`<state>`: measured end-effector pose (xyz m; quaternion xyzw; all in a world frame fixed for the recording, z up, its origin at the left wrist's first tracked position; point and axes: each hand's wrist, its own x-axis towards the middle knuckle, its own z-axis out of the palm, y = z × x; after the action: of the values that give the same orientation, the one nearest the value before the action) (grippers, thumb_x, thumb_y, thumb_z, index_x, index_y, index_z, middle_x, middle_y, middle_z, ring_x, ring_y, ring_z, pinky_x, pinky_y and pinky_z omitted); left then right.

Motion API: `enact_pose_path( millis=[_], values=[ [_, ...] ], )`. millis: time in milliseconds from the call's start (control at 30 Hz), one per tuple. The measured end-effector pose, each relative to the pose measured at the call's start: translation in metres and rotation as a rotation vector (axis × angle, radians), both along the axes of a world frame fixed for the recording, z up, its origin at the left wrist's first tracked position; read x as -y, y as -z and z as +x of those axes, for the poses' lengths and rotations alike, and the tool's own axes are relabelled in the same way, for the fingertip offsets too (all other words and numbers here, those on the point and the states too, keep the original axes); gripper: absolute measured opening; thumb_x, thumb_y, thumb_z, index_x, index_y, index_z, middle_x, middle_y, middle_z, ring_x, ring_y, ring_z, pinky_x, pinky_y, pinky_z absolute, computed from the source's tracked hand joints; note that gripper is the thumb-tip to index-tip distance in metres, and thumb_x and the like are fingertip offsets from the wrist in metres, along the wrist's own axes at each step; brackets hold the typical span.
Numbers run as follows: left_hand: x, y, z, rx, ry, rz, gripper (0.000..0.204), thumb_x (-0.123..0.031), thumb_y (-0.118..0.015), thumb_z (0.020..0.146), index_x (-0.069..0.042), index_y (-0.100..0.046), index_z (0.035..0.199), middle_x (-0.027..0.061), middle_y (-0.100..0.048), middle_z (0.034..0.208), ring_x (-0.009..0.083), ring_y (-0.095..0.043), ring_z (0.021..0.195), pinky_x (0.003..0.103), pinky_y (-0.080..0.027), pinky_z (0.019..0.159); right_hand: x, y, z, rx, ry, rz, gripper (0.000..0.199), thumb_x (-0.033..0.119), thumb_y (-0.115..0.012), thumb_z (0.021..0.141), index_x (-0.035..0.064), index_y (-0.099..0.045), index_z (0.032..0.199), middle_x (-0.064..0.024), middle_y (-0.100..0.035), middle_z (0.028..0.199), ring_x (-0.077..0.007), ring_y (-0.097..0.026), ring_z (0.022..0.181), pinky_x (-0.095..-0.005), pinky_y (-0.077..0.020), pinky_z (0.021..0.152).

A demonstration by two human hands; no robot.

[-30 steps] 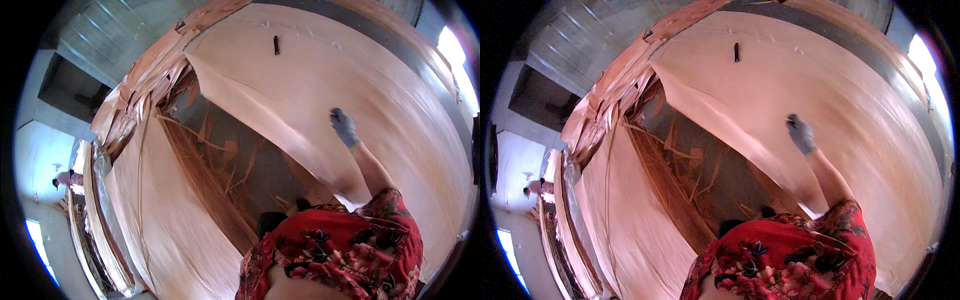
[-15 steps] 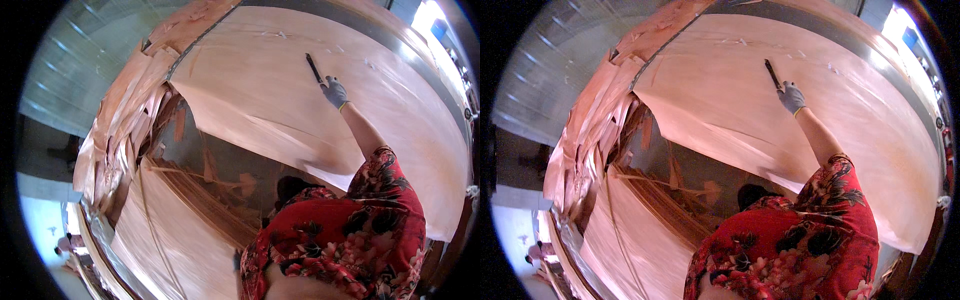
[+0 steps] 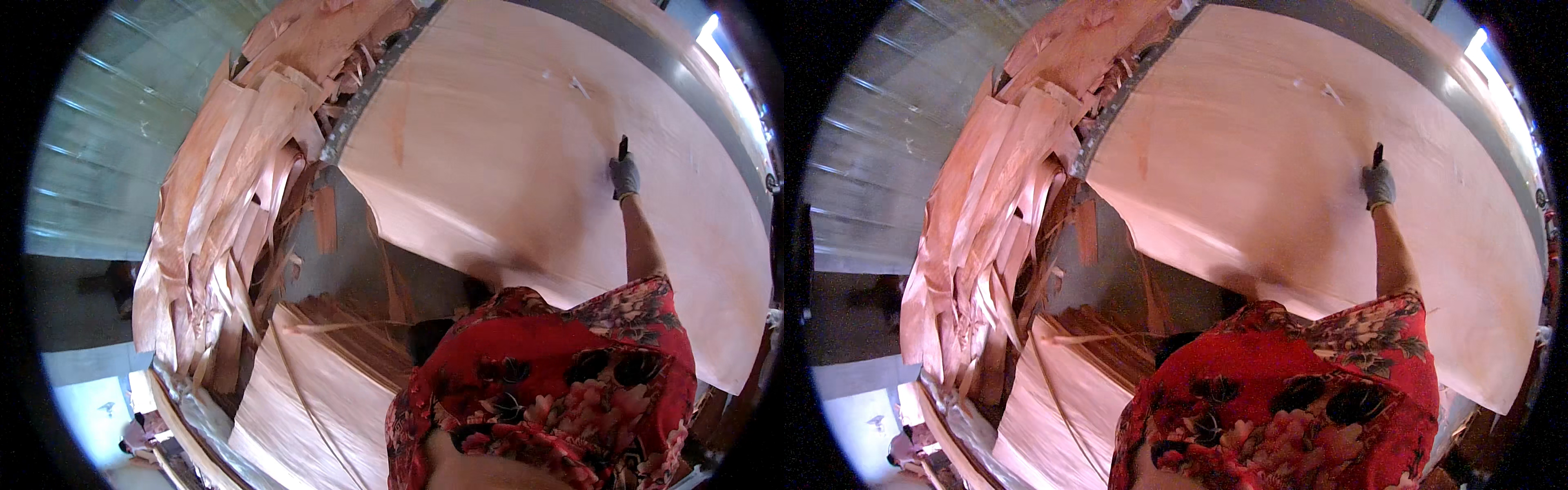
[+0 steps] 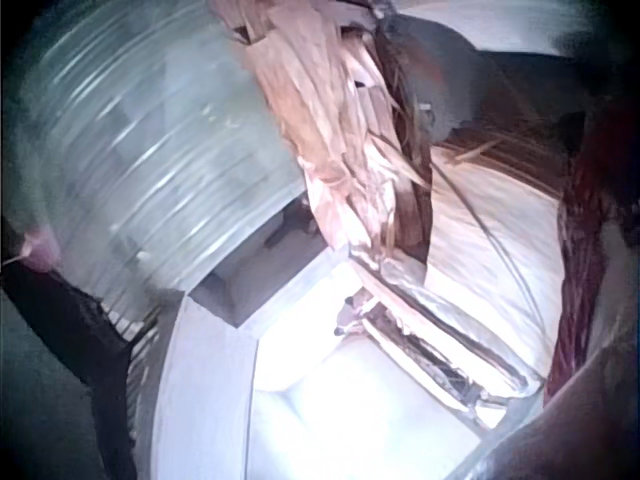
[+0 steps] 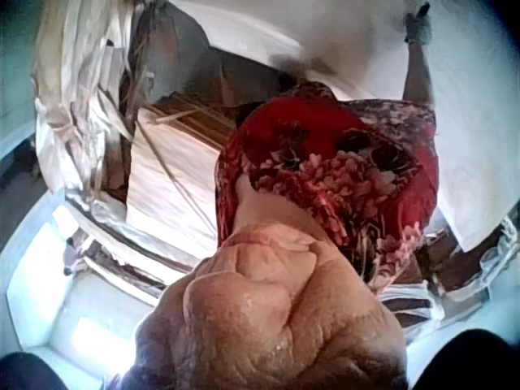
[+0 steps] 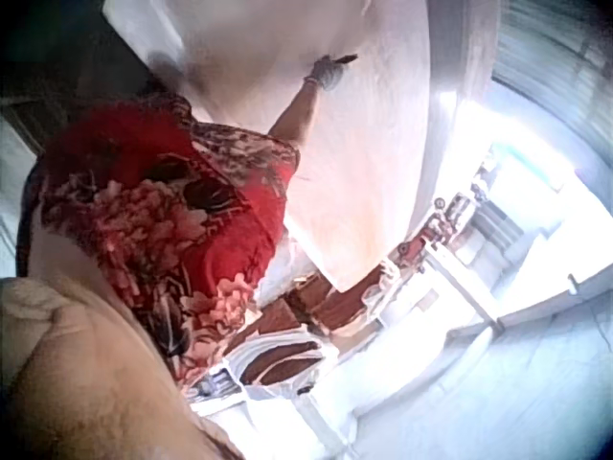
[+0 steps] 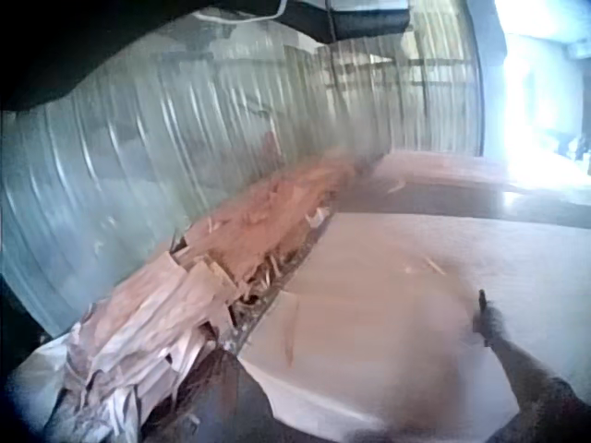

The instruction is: The person uses a utility knife and a metal ruler to cut a large sheet of wood veneer on a workbench. They measure and mark the veneer, then cut along the lines to separate a section. Finally, they lift the cut piece and place it on a stack of other veneer sheets.

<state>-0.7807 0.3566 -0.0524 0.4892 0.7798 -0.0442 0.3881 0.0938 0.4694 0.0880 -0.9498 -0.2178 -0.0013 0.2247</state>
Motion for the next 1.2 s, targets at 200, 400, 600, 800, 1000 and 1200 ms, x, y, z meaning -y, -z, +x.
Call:
enact_pose_path(
  millis=[200,400,600,800,1000,1200],
  values=[
    [-0.162,0.019,-0.065,-0.013,0.107,0.001,0.040,-0.013,-0.044,0.094,-0.001,-0.042,0.132,0.0159,-0.054,0.125,0.0231,-0.056,0.098,0.033,-0.041,0.091,-0.203,-0.017,-0.161,-0.570,-0.111,0.646,0.018,0.014,-0.051,0.086,0.0048,-0.053,0.102,-0.0014,-0.051,0.070,-0.0103,-0.044,0.048,-0.0277,-0.0379,0.042],
    [-0.461,0.012,-0.116,0.078,0.358,0.197,0.037,-0.010,-0.043,0.093,-0.001,-0.047,0.129,0.0164,-0.055,0.124,0.0263,-0.055,0.101,0.035,-0.042,0.090,-0.361,0.021,-0.357,-0.274,-0.854,0.103,0.025,0.007,-0.048,0.085,0.0045,-0.057,0.108,-0.0184,-0.059,0.094,-0.0330,-0.055,0.079,-0.0392,-0.0463,0.074],
    [-0.709,-0.111,-0.025,0.408,0.458,0.524,0.038,-0.014,-0.042,0.095,0.003,-0.045,0.130,0.0170,-0.063,0.111,0.0272,-0.056,0.098,0.036,-0.041,0.090,-0.408,0.000,-0.357,-0.869,-0.401,0.855,0.014,0.008,-0.057,0.082,0.0051,-0.059,0.095,0.0020,-0.058,0.080,-0.0135,-0.055,0.067,-0.0289,-0.0479,0.063],
    [-0.803,-0.068,-0.026,0.131,0.536,0.535,0.035,-0.014,-0.042,0.096,0.006,-0.048,0.124,0.0201,-0.059,0.116,0.0278,-0.056,0.101,0.036,-0.040,0.094,-0.478,0.017,-0.321,-1.032,0.032,1.062,0.016,0.021,-0.061,0.082,0.0110,-0.062,0.094,-0.0010,-0.052,0.067,-0.0101,-0.047,0.050,-0.0270,-0.0393,0.041],
    [-0.891,-0.062,0.106,0.252,0.854,0.507,0.033,-0.014,-0.042,0.095,0.005,-0.049,0.122,0.0203,-0.059,0.114,0.0283,-0.056,0.099,0.037,-0.041,0.092,-0.516,0.030,-0.367,-1.150,0.134,1.217,0.020,0.020,-0.065,0.082,0.0012,-0.065,0.090,-0.0035,-0.064,0.077,-0.0121,-0.057,0.062,-0.0286,-0.0486,0.059],
    [-0.970,-0.061,0.228,0.402,1.265,0.551,0.032,-0.014,-0.043,0.094,0.004,-0.050,0.119,0.0206,-0.059,0.112,0.0288,-0.056,0.098,0.037,-0.042,0.090,-0.494,-0.006,-0.427,-1.051,0.336,1.231,0.025,0.028,-0.066,0.081,0.0080,-0.068,0.095,0.0005,-0.059,0.069,-0.0080,-0.047,0.055,-0.0250,-0.0374,0.046]
  ],
)
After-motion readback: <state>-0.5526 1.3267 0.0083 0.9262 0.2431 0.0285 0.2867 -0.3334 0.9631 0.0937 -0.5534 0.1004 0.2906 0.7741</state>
